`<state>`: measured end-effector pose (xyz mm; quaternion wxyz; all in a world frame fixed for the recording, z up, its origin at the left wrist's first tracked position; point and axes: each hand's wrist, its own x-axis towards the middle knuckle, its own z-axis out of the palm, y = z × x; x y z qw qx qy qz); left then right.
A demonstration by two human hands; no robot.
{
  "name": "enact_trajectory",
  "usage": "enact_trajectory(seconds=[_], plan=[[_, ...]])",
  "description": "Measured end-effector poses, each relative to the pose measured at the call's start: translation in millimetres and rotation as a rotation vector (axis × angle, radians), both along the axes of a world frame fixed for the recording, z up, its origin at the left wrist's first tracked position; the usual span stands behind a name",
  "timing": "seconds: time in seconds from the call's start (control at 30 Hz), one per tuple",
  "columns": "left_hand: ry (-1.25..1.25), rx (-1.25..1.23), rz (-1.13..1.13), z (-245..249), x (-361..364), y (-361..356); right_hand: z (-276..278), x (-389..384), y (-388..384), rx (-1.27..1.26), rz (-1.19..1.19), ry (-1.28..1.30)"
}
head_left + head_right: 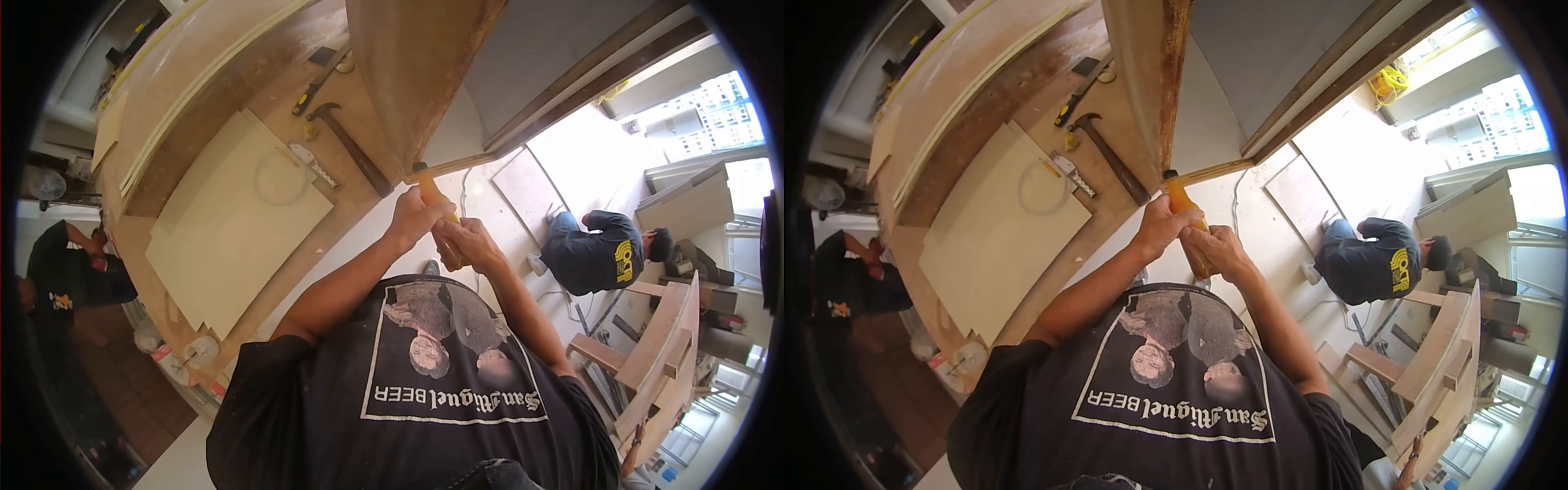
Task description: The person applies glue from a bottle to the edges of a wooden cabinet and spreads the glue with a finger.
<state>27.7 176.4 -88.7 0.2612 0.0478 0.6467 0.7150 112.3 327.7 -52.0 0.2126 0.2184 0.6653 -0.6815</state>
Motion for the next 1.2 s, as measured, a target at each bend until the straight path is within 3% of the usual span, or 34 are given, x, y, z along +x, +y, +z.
enact_trajectory(seconds=[0.1, 0.37, 0.47, 0.5, 0.6, 0.77, 0.97, 1.07, 1.2], plan=[[0.053, -0.046, 0.002, 18, -1, -3, 15, -2, 0, 0.058, 0.026, 0.015], [0.256, 0.221, 0.048, 197, 5, -6, 191, 5, -9, 0.069, -0.01, 0.232], [0.244, 0.298, 0.061, 200, 4, 2, 189, 3, 8, 0.116, 0.075, 0.229], [0.247, 0.257, 0.067, 194, 4, 2, 183, 2, 9, 0.022, 0.102, 0.259], [0.268, 0.194, 0.088, 179, 5, 4, 177, 3, 6, 0.066, 0.093, 0.127], [0.27, 0.289, 0.097, 223, 5, -1, 230, 1, 1, 0.109, 0.125, 0.195], [0.21, 0.293, 0.11, 198, 5, 3, 233, -1, -4, 0.089, 0.095, 0.084], [0.262, 0.39, 0.106, 216, 4, 0, 249, 2, -10, 0.132, 0.093, 0.155], [0.277, 0.322, 0.052, 231, 3, -14, 237, 1, -15, 0.081, 0.081, 0.24]])
